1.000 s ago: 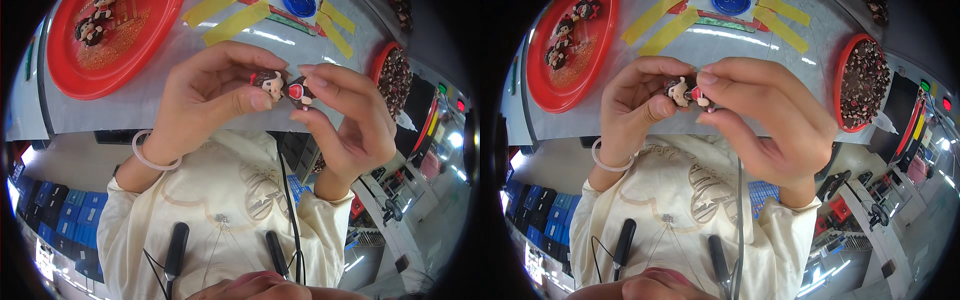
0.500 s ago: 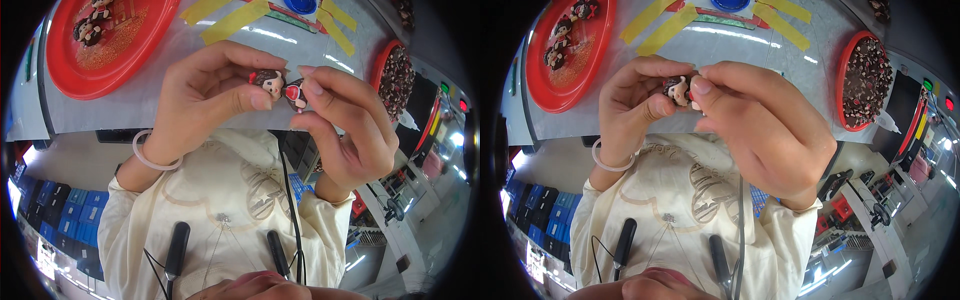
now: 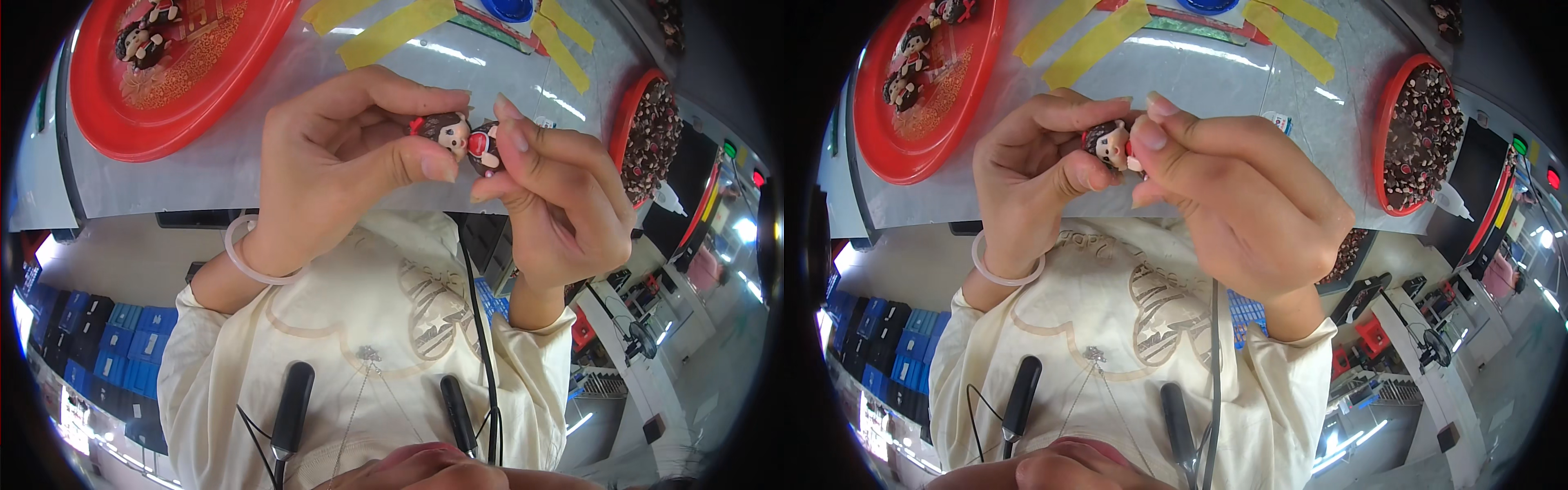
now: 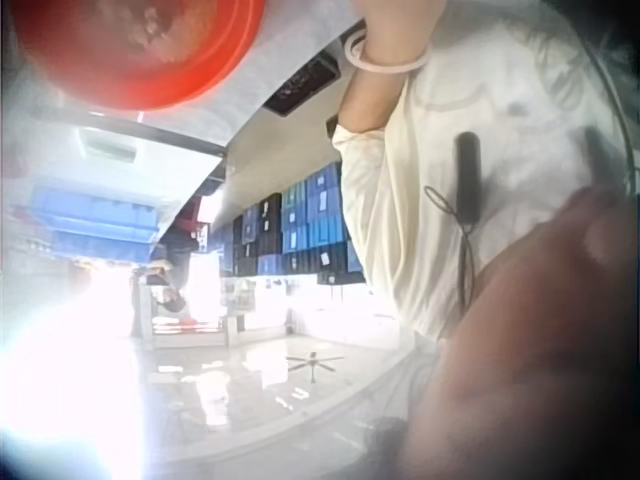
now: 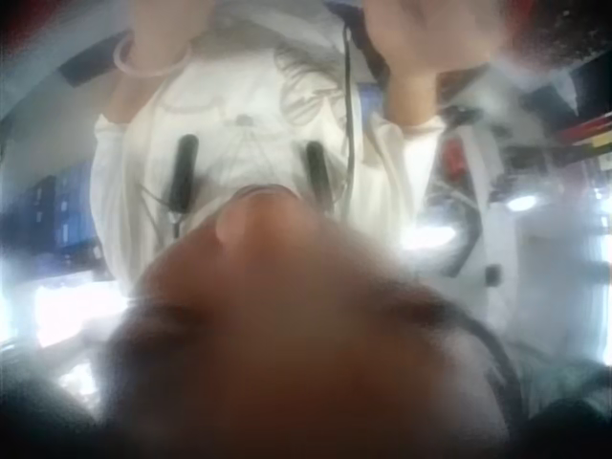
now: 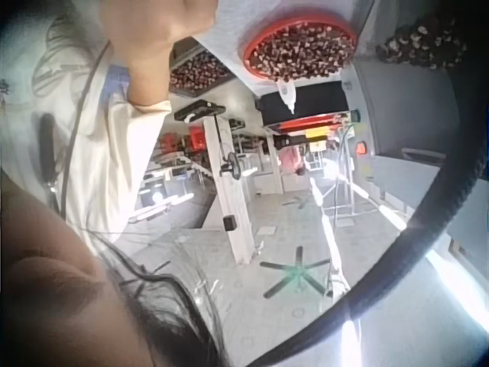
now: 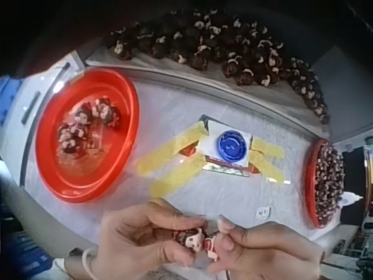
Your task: The person assembles figurines by picking up figurine heads and bodies, dipping the body parts into adhesive in a cap, attaching the heads to the bodies by hand, and placing the assembled figurines onto a tray.
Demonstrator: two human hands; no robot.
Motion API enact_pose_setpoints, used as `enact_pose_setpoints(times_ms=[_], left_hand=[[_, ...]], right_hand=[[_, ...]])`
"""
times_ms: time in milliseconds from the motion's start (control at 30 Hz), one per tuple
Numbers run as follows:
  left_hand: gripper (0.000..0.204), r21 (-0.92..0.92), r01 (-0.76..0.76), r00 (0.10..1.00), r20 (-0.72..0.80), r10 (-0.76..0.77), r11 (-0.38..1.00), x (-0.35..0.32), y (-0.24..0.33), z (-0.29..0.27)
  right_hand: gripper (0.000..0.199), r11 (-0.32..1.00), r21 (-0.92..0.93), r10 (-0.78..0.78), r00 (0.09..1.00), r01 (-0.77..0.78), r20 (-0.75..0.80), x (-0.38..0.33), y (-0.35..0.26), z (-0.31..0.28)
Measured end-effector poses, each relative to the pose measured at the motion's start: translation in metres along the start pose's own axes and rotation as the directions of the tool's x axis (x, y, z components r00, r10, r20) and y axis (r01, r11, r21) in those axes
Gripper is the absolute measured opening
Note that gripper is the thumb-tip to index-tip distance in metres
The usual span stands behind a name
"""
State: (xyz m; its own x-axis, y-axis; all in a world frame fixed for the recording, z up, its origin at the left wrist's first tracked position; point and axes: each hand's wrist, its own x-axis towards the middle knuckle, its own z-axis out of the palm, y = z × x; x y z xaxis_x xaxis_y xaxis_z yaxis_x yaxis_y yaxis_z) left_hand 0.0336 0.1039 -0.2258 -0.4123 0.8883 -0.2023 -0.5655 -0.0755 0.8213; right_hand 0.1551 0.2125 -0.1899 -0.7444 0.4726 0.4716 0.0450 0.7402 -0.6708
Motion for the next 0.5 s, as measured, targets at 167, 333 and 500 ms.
enact_pose_setpoints(times_ms=[167, 333, 500], left_hand=[[0.039, -0.014, -0.02, 1.0, -0.006, 0.02, 1.0, -0.0006, -0.0015, 0.0014], [0.038, 0.024, -0.068, 0.998, 0.012, 0.068, 0.997, -0.0007, -0.0041, 0.0006], [0.039, 0.058, 0.01, 0.997, 0.073, -0.014, 0.998, 0.0032, 0.002, -0.0024]], right_hand=[[0.022, 1.0, 0.023, -0.001, 1.0, 0.001, 0.0, -0.0029, 0.003, 0.0008], [0.024, 0.998, 0.047, 0.039, 0.999, -0.039, 0.01, -0.0046, 0.0028, 0.0], [0.028, 0.989, 0.115, 0.09, 0.996, -0.092, 0.023, -0.009, 0.0071, -0.0054]])
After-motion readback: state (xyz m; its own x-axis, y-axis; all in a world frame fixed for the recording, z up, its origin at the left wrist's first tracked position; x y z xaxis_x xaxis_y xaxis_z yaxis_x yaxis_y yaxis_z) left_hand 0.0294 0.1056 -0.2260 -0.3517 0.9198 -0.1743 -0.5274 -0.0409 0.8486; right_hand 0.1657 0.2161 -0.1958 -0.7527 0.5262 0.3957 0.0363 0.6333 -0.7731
